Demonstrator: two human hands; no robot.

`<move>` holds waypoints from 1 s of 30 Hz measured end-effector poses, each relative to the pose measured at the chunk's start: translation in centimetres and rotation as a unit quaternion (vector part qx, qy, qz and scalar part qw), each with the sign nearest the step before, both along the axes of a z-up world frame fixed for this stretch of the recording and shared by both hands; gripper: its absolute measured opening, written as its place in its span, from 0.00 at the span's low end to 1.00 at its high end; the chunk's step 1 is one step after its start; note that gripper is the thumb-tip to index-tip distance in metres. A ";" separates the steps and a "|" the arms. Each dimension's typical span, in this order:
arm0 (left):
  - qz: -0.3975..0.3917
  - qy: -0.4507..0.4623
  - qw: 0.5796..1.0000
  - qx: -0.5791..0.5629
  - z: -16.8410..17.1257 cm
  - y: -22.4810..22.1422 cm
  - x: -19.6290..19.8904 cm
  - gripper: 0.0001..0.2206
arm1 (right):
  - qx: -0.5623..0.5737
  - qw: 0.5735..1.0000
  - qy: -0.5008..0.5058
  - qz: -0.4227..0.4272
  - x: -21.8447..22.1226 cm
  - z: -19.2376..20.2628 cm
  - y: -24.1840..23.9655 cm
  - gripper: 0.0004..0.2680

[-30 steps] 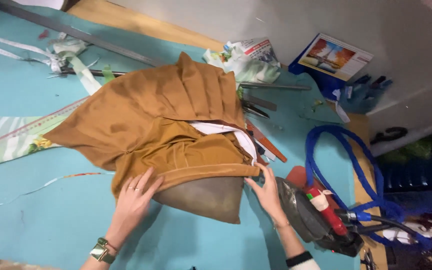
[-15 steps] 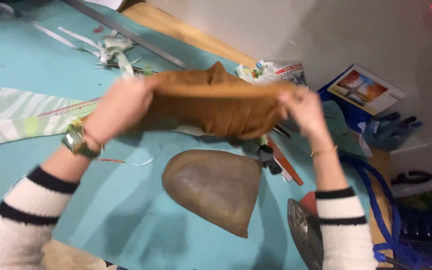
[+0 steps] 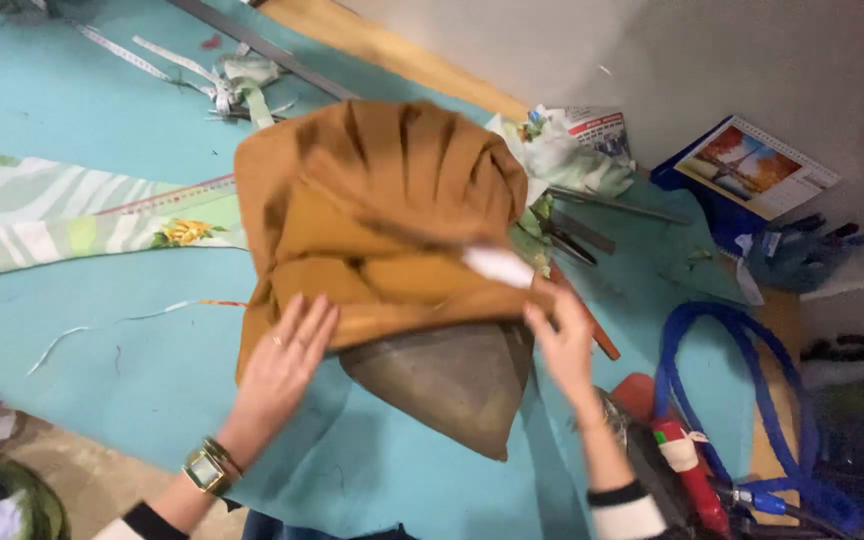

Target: Ironing and folding a brown garment on a work table in a sewing factory.

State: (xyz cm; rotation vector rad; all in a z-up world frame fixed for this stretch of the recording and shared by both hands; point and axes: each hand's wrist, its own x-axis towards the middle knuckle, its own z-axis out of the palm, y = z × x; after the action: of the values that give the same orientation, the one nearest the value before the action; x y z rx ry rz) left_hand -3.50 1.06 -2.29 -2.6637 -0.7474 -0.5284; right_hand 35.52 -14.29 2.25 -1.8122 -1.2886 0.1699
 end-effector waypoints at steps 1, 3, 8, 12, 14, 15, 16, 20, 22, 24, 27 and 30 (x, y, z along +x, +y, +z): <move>-0.002 0.000 1.000 -0.001 -1.1 -1.2 -0.1 0.28 | -0.001 1.000 0.000 -0.002 -0.5 -2.1 -1.7 0.14; 0.046 0.049 0.998 -0.019 -3.2 -3.7 -0.5 0.28 | -0.087 0.993 0.052 -0.061 -1.5 -6.2 -5.1 0.11; 0.127 0.120 0.984 -0.025 -3.0 -6.6 0.8 0.30 | -0.074 0.989 0.085 -0.098 -2.1 -8.3 -6.2 0.10; 0.091 0.025 0.994 -0.058 -0.6 -9.9 4.9 0.36 | -0.070 0.989 0.072 -0.112 -2.1 -7.6 -5.1 0.13; -0.001 0.012 0.995 -0.095 -1.1 -11.2 7.8 0.37 | -0.060 0.987 0.076 -0.125 -2.3 -7.7 -4.4 0.14; -0.091 -0.004 0.987 -0.129 -1.5 -11.8 9.4 0.40 | -0.048 0.986 0.077 -0.137 -2.2 -7.7 -4.0 0.15; -0.093 -0.004 0.987 -0.130 -1.5 -11.3 10.3 0.40 | -0.048 0.986 0.077 -0.139 -2.6 -7.4 -3.8 0.15; -0.147 -0.034 0.981 -0.119 -3.0 -8.8 13.8 0.41 | -0.069 0.976 0.103 -0.182 -2.0 -9.1 -3.6 0.15; -0.154 -0.046 0.974 -0.160 -4.2 -7.7 14.7 0.40 | -0.065 0.972 0.114 -0.196 -2.0 -9.8 -3.7 0.14; -0.172 -0.044 0.972 -0.156 -5.0 -6.6 15.0 0.41 | -0.059 0.964 0.155 -0.210 -2.9 -8.7 -3.5 0.10; -0.184 -0.065 0.966 -0.169 -4.7 -6.4 14.8 0.38 | -0.056 0.944 0.221 -0.240 -2.5 -11.0 -4.5 0.09; -0.176 -0.069 0.964 -0.187 -5.6 -6.2 15.5 0.34 | -0.044 0.931 0.274 -0.238 -2.4 -11.4 -4.9 0.10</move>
State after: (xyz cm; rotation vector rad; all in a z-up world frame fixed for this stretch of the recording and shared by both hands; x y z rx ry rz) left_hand 12.05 -5.16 -7.89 -3.1674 -0.4394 -0.7327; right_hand 33.09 -19.19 -9.19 -1.9127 -0.4425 0.4344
